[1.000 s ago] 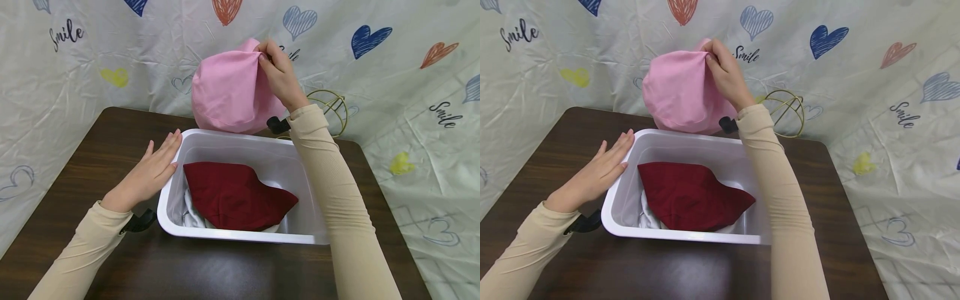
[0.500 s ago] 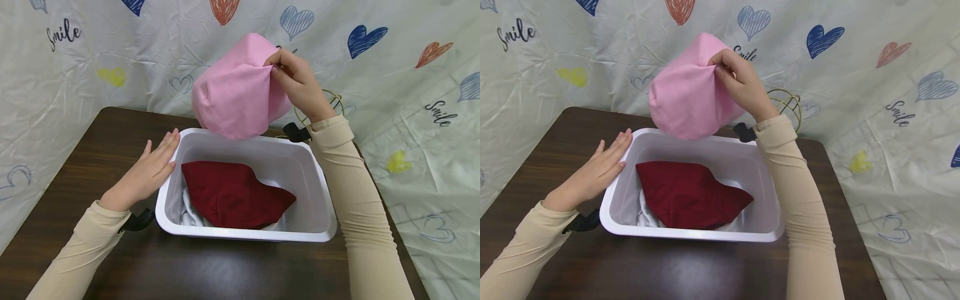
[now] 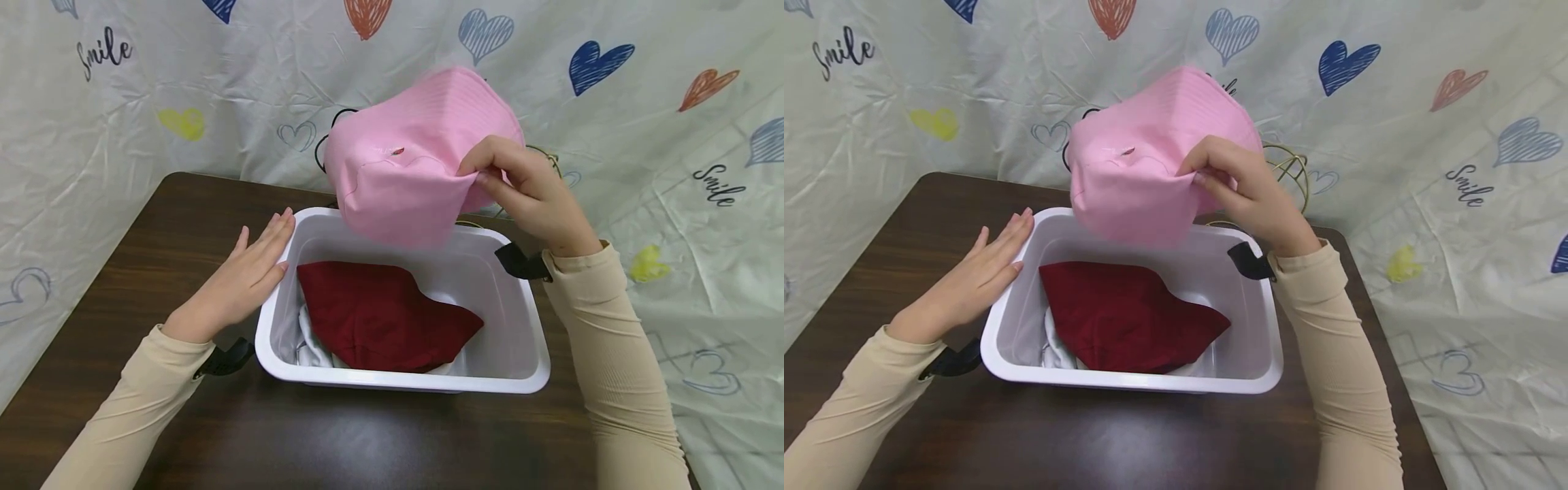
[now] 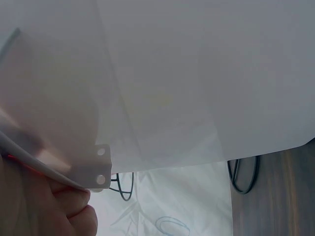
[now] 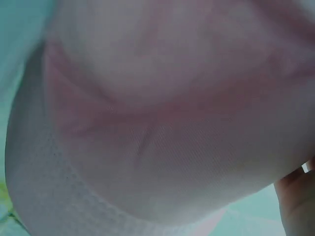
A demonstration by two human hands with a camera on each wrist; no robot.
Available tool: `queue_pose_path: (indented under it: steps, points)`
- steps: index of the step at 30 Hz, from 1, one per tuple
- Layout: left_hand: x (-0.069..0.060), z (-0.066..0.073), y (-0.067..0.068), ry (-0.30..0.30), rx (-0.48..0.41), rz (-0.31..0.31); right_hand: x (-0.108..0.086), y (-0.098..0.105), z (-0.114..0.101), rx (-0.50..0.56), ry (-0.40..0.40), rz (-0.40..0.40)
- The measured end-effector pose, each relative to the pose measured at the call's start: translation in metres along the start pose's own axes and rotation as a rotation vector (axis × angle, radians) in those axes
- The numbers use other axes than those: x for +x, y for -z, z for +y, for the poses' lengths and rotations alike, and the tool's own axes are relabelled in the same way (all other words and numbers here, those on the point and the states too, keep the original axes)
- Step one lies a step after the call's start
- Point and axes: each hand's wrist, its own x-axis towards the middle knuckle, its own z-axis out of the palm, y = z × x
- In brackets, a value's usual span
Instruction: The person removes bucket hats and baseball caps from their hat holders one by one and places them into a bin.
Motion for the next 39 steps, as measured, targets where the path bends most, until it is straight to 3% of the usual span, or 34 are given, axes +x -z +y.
queue_pose_path:
  steps: [5,12,21,30,39]
  points:
    - [0.000,0.001,0.001,-0.004,0.005,-0.002,-0.025,-0.008,-0.003,0.122,-0.044,-0.056]
    - [0.001,0.001,-0.001,-0.011,-0.008,0.003,-0.043,-0.012,-0.006,0.258,-0.120,-0.098]
    - [0.000,0.001,-0.001,-0.016,0.003,0.012,-0.063,-0.024,-0.006,0.358,-0.050,-0.174]
    - [0.001,0.000,-0.002,-0.011,0.001,0.008,-0.093,-0.032,-0.010,0.428,-0.072,-0.248]
    - [0.000,0.001,-0.002,-0.003,-0.020,0.008,-0.101,-0.031,-0.020,0.558,-0.025,-0.381]
